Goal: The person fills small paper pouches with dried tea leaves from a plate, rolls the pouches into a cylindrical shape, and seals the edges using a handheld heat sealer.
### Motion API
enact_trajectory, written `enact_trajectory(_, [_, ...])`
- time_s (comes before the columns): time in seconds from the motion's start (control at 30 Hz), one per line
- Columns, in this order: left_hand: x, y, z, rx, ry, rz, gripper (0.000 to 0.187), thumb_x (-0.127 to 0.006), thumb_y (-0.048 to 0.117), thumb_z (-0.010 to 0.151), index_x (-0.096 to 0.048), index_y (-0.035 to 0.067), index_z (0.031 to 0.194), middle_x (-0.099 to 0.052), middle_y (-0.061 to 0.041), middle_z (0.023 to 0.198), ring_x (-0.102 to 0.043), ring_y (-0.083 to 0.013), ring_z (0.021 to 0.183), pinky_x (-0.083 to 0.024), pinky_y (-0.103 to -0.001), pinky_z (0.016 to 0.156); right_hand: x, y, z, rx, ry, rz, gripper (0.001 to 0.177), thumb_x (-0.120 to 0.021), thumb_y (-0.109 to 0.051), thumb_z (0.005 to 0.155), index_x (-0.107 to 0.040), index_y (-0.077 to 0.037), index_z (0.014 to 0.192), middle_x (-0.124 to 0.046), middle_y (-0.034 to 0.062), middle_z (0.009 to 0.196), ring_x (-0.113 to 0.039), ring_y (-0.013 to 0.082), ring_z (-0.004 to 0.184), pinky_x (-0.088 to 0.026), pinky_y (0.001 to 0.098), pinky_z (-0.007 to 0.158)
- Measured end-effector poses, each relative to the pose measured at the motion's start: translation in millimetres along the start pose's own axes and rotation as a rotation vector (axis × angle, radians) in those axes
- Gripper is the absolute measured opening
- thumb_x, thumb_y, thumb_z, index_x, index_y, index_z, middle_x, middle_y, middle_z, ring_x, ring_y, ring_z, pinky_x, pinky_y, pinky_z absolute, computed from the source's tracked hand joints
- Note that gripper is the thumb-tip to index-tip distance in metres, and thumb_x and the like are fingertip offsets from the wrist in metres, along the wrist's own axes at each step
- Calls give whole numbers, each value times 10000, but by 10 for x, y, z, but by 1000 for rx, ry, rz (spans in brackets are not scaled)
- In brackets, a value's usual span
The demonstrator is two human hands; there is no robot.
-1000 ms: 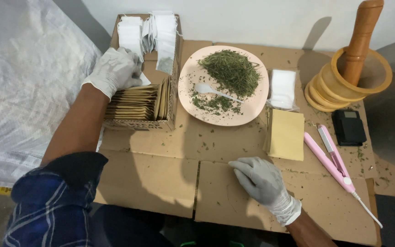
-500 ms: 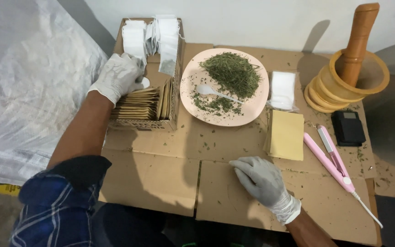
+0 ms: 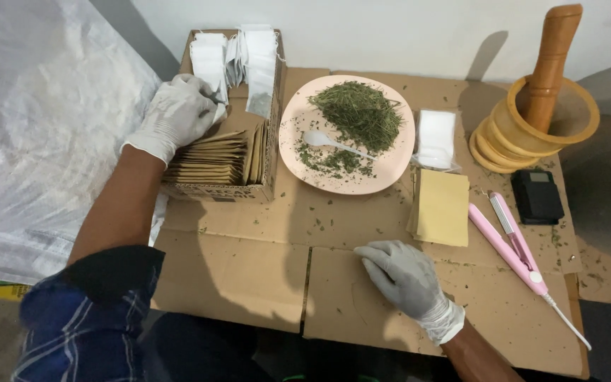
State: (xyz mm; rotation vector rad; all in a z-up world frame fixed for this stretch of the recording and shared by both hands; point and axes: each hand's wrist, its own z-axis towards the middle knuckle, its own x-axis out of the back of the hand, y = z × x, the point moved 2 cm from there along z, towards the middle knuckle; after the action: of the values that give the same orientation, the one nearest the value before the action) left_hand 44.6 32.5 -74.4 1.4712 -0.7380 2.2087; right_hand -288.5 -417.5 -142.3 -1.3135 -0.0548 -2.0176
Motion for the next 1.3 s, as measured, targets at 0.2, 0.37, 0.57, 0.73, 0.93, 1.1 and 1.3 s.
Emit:
enact_trajectory(0.2, [-42,-133,72,104,-102,-104,303,-652,348,941,-924,255,1038,-751,-27,1350,-628,-387,1262,-604,-591,900,8,-2,0,4,-6,8,250,-652,-215,1096,-779,-179,1309,-823,31,1159,-764,246,937,-600,408,730])
enact_trajectory(0.37, [560,60,144,249,-214,-371,301,-664,358,992,-871,140,990,-762,-44,1421,-584,-345,1333,-509,-601,1042,33,-28,19,4,7,16,249,-653,-212,1095,-795,-176,1297,-831,34,1161,-775,239,941,-605,403,732])
enact_trajectory(0.57, [802,168,122,269,-70,-683,316,-583,164,932,-522,140,622,-618,-55,1004,-564,-243,959,-471,-446,966,37,-43,14,-3,17,4,248,-663,-209,1090,-802,-179,1294,-830,26,1157,-769,233,939,-597,401,743])
enact_trajectory(0.73, [1190,579,191,308,-27,-746,391,-593,161,1013,-489,188,637,-589,38,767,-585,-163,883,-524,-401,933,79,-48,22,10,29,14,246,-657,-207,1094,-793,-175,1295,-828,31,1166,-773,241,961,-608,404,757])
enact_trajectory(0.93, [1374,1788,103,227,315,-811,16,-773,220,990,-782,218,976,-816,-50,1067,-788,-263,1127,-589,-418,1043,570,-260,363,-344,168,264,285,-818,-272,1000,-803,-206,1277,-825,10,1104,-799,277,1041,-661,449,913])
enact_trajectory(1.1, [1955,3026,-92,335,183,-1079,241,-776,379,940,-834,202,1093,-859,-72,1134,-795,-320,1189,-614,-496,1019,1001,-488,594,-376,239,300,564,-896,-407,950,-667,-238,1437,-746,33,1271,-758,282,1136,-652,496,960])
enact_trajectory(1.3, [2105,3319,-371,173,-383,-1574,145,-732,227,1045,-851,160,1093,-887,-26,1087,-735,-120,1090,-616,-420,1067,1271,-478,577,-427,12,608,496,-715,-187,1057,-654,-92,1541,-786,128,1380,-704,270,1358,-533,500,1192])
